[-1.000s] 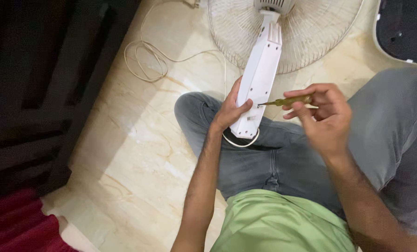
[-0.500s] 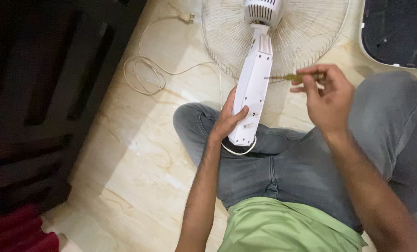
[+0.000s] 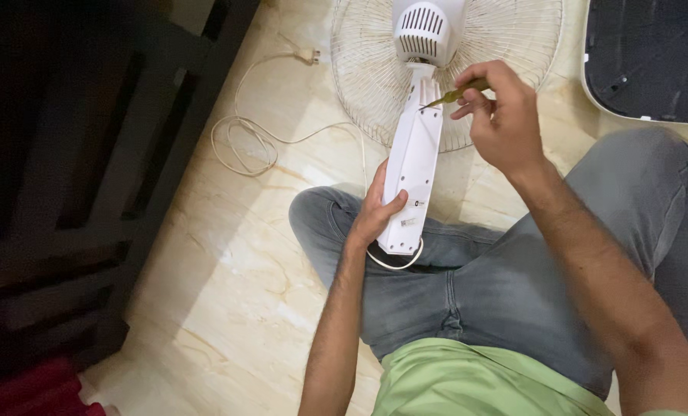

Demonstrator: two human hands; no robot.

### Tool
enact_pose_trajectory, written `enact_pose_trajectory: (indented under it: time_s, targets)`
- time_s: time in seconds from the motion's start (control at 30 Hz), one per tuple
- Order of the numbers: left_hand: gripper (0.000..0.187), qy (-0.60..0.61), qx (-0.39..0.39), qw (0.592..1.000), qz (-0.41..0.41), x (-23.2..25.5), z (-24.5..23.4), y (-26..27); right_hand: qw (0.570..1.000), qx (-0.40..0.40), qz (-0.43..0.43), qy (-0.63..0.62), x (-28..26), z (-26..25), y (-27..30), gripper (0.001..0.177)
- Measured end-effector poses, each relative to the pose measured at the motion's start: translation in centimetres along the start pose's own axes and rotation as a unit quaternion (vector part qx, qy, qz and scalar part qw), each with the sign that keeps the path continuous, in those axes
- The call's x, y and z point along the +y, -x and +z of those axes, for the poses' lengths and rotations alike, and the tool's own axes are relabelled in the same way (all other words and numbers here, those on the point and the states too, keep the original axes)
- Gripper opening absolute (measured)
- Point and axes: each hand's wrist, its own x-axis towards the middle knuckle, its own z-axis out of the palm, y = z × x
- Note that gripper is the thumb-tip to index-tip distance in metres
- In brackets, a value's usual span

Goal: The person sits on the floor and uses a screwdriver to remove screws from the back cover of an electric fan's control panel. They remove the cover, place it aside, and then proceed to unscrew and remove the internal switch assembly from the housing.

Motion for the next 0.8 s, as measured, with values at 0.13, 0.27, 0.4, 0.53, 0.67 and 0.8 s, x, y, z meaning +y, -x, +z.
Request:
enact_pose_trajectory:
  time_s: [0.13,0.27,0.4,0.53,0.67,0.8]
  targets:
    - [0.084,-0.014,-0.001,1.0,-0.002,0.0,-0.1,0.0,1.0,0.006,0.005,0.016,-0.4,0.6,0.4,0.015]
    - [0.085,-0.025,0.003,1.0,-0.009,0.0,0.0,0.1,0.998,0.037,0.058,0.003,-0.2,1.2,0.8,0.011]
    - [0.087,-0.032,-0.005,0.999,0.016,0.0,-0.2,0.1,0.993,0.046,0.069,-0.086,0.2,1.5,1.2,0.015]
    - [0.093,-0.033,-0.002,0.999,0.02,-0.1,-0.1,0.0,0.979,0.021,0.135,-0.149,0.8,1.5,1.8,0.012]
    - [0.098,-0.055,-0.001,0.998,0.022,0.0,0.0,-0.2,0.984,0.001,0.129,-0.124,0.7,2.2,2.7,0.012]
    - [0.1,-0.046,-0.006,0.999,0.022,0.0,0.0,-0.1,0.986,-0.004,0.128,-0.106,0.0,3.0,4.2,0.01]
